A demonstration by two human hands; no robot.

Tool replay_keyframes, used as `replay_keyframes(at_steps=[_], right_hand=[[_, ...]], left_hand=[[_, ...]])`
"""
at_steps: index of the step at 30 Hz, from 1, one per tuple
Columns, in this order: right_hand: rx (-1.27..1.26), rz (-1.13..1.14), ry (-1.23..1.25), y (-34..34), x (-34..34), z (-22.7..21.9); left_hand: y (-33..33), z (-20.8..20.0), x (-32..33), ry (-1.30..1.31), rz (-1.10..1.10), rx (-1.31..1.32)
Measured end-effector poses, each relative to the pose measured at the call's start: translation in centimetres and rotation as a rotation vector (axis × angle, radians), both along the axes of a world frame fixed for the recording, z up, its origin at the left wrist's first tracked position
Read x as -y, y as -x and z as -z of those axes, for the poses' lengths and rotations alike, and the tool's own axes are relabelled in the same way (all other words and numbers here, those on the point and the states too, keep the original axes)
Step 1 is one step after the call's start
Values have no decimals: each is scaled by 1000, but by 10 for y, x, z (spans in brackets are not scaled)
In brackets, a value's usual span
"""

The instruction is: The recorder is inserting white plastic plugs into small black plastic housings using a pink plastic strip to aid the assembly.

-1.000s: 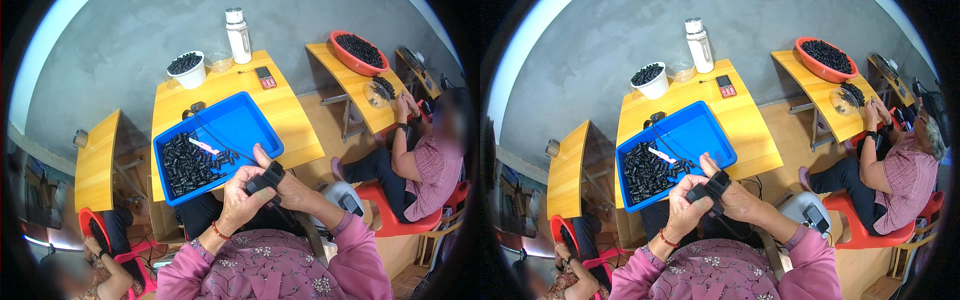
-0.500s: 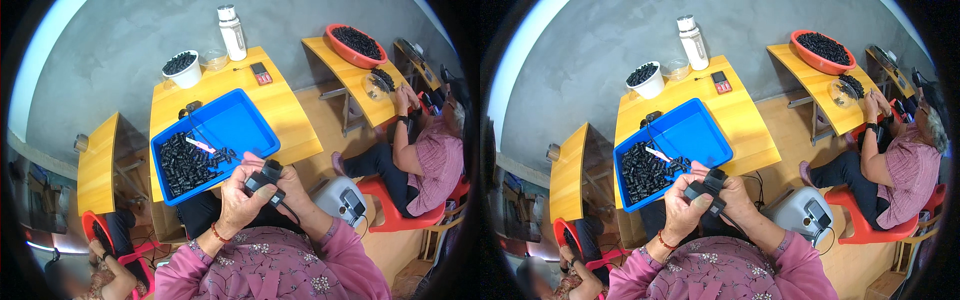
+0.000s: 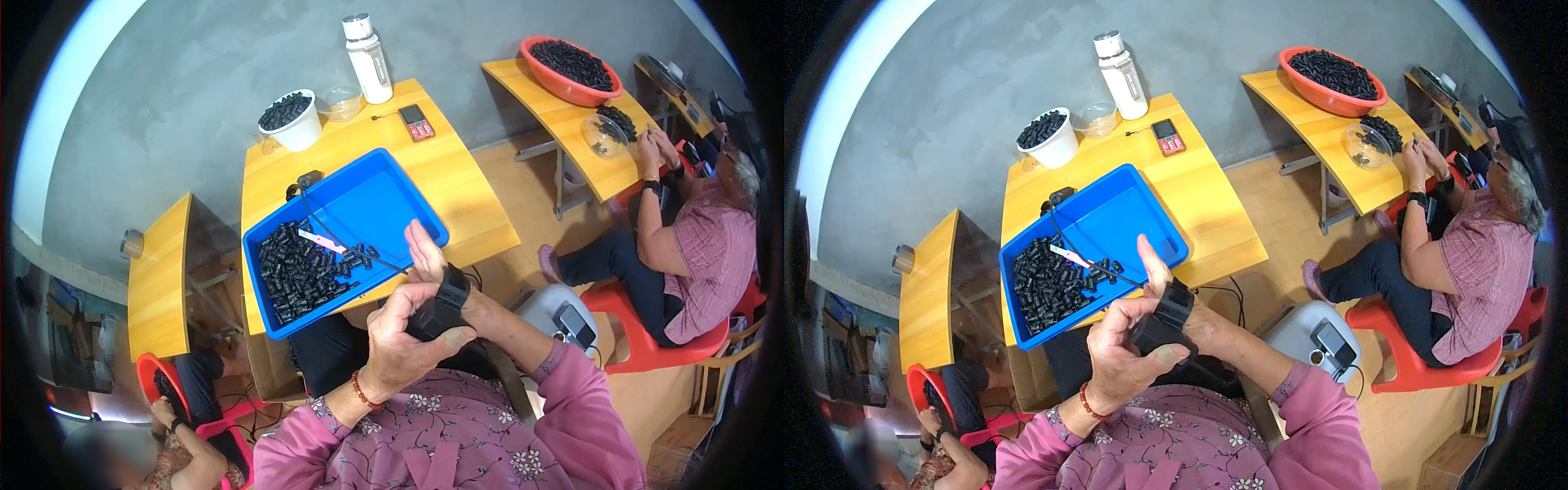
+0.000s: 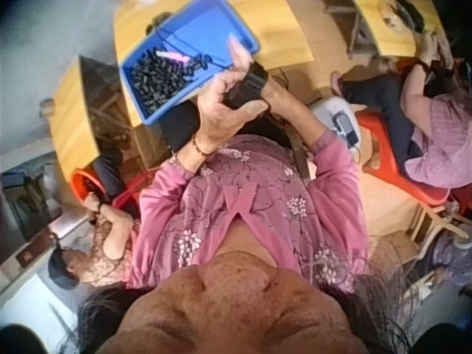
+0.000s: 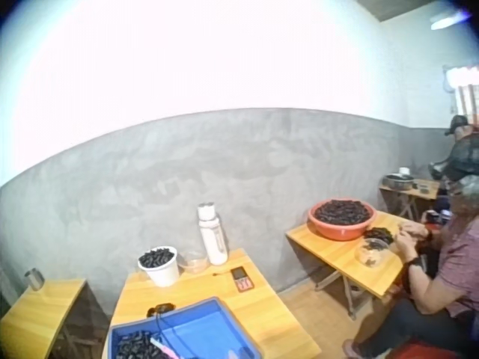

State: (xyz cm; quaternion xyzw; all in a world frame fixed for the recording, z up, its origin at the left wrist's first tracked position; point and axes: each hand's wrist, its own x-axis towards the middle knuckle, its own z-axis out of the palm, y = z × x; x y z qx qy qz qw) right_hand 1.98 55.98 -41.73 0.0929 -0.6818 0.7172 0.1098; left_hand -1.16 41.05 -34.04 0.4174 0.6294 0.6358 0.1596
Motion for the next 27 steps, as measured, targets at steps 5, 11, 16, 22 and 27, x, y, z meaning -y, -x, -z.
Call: replay_keyframes(at_steps=[5, 11, 16, 22, 27], right_hand=[[139, 43, 694, 16, 17, -6], [182, 84, 644, 21, 31, -30], [26, 198, 477, 27, 27, -37], [45, 306, 328, 28, 21, -38], [252, 400, 32, 32, 27, -37]], left_hand=[[-7, -2, 4, 40, 4, -101], [-7, -19, 6, 21, 36, -53], [-4, -31, 3, 15, 66, 39], [-15, -26, -6, 43, 41, -111], [-35, -25, -5, 183, 158, -184]])
